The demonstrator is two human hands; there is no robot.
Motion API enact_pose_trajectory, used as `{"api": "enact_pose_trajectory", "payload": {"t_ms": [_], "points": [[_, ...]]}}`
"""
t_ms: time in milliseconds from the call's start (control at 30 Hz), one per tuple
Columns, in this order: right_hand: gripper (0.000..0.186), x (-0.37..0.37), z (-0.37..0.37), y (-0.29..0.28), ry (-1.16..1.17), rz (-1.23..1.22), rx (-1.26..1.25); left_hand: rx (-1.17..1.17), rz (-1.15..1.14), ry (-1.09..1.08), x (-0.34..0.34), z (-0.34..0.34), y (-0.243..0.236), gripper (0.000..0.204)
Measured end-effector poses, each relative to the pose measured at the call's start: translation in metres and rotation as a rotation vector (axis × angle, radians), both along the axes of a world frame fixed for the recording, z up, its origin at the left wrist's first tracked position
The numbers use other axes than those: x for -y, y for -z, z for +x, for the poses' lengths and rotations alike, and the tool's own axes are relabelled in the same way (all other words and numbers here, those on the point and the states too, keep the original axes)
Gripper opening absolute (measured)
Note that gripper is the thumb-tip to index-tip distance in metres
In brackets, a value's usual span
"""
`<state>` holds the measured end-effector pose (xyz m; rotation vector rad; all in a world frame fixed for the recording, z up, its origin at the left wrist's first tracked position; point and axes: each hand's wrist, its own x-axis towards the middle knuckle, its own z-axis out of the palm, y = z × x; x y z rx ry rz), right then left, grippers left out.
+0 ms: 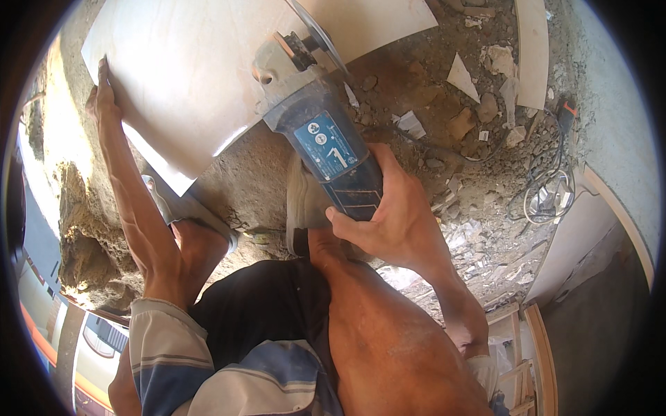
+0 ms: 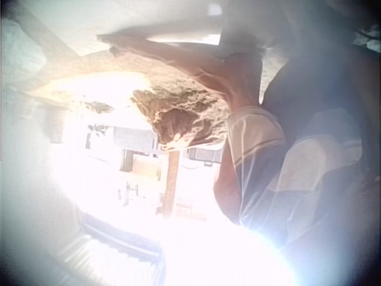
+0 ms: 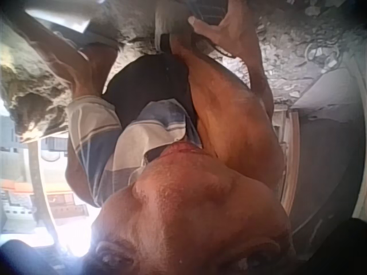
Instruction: The person uses an angle grinder to cut a line through a ceramic tile placed on the ground.
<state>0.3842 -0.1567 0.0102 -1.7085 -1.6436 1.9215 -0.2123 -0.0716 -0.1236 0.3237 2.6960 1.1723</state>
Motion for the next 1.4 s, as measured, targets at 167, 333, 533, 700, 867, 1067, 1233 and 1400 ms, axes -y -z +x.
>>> {"api": "enact_pose_trajectory", "payload": {"t_ms": [167, 333, 533, 700, 867, 1067, 1233, 1400], "points": [[0.074, 0.002, 0.004, 0.000, -0.012, -0.008, -0.006, 0.005, 0.018, 0.003, 0.000, 0.000, 0.003, 0.071], [0.073, 0.003, 0.005, 0.000, -0.027, -0.016, 0.010, -0.003, 0.010, -0.009, 0.001, 0.004, 0.000, 0.068], [0.072, 0.007, 0.008, 0.000, -0.025, 0.005, 0.011, -0.012, 0.038, 0.008, 0.002, 0.006, -0.003, 0.066], [0.072, 0.010, 0.012, -0.003, -0.020, -0.005, 0.030, 0.000, 0.038, -0.012, -0.001, 0.019, -0.006, 0.067], [0.073, 0.011, 0.013, -0.006, -0.023, -0.035, 0.032, -0.004, 0.037, -0.004, 0.000, 0.011, -0.005, 0.064], [0.078, 0.015, 0.016, -0.004, -0.002, -0.020, 0.015, 0.006, 0.020, -0.025, -0.002, 0.019, -0.007, 0.069], [0.079, 0.019, 0.021, -0.001, -0.009, -0.030, 0.022, 0.071, -0.017, -0.033, 0.001, 0.010, -0.008, 0.093], [0.076, 0.020, 0.021, -0.009, -0.003, -0.053, 0.064, -0.064, -0.092, -0.031, 0.001, 0.010, -0.003, 0.095]]}}
